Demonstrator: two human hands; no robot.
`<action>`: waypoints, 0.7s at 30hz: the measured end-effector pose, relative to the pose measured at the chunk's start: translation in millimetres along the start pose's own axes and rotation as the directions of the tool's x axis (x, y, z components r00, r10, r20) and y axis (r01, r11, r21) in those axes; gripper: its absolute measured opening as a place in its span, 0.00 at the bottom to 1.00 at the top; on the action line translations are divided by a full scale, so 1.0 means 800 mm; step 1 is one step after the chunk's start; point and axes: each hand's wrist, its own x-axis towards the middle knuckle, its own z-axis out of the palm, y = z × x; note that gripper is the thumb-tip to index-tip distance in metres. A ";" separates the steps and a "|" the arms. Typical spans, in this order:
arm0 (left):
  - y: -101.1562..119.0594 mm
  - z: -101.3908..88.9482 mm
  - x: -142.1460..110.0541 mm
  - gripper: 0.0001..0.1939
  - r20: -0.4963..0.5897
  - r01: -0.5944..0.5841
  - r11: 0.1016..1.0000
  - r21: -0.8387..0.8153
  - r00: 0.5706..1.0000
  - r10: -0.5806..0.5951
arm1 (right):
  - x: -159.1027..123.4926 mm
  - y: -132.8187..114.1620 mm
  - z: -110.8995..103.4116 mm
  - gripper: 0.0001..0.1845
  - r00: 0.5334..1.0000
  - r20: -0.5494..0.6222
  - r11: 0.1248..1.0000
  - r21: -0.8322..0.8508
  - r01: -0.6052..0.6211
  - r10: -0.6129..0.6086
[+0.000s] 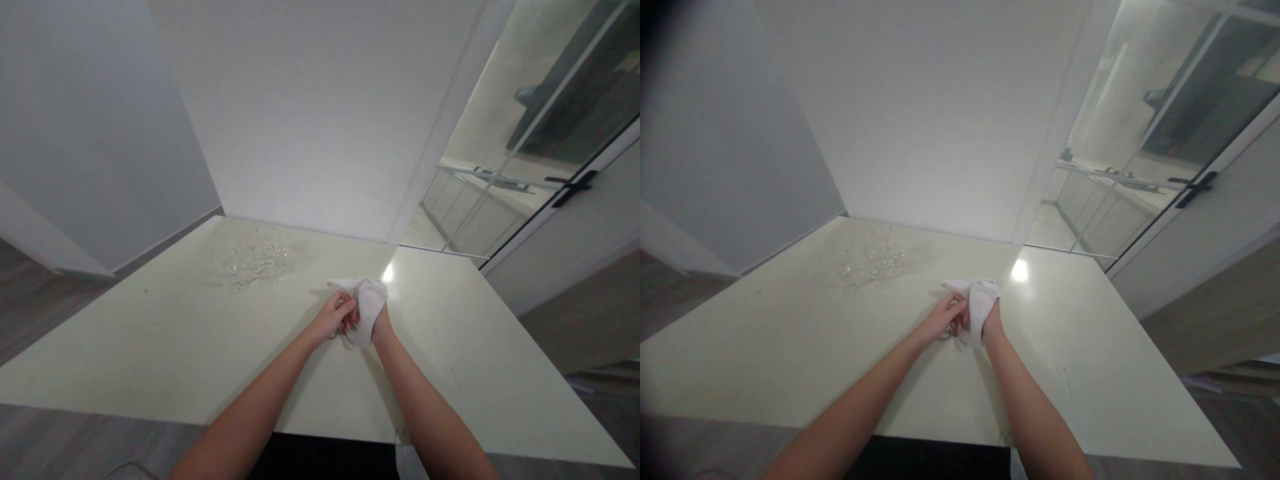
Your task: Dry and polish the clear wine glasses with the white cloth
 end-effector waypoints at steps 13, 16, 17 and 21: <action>0.001 -0.002 -0.002 0.15 -0.135 -0.071 0.984 0.161 0.987 0.093 | 0.009 0.004 -0.008 0.15 0.930 -0.231 0.957 -0.018 0.288 -0.284; -0.001 0.006 -0.006 0.16 -0.144 -0.162 0.940 0.301 0.966 0.213 | 0.011 0.005 -0.013 0.14 0.903 -0.297 0.942 0.032 0.333 -0.309; -0.001 0.008 -0.006 0.17 -0.095 -0.131 0.959 0.253 0.983 0.159 | 0.009 0.003 -0.017 0.17 0.955 -0.218 0.975 0.052 0.216 -0.201; 0.001 0.010 -0.007 0.21 0.163 0.048 0.993 0.106 0.985 -0.065 | 0.001 -0.003 -0.027 0.26 0.975 0.092 0.976 -0.101 -0.192 0.202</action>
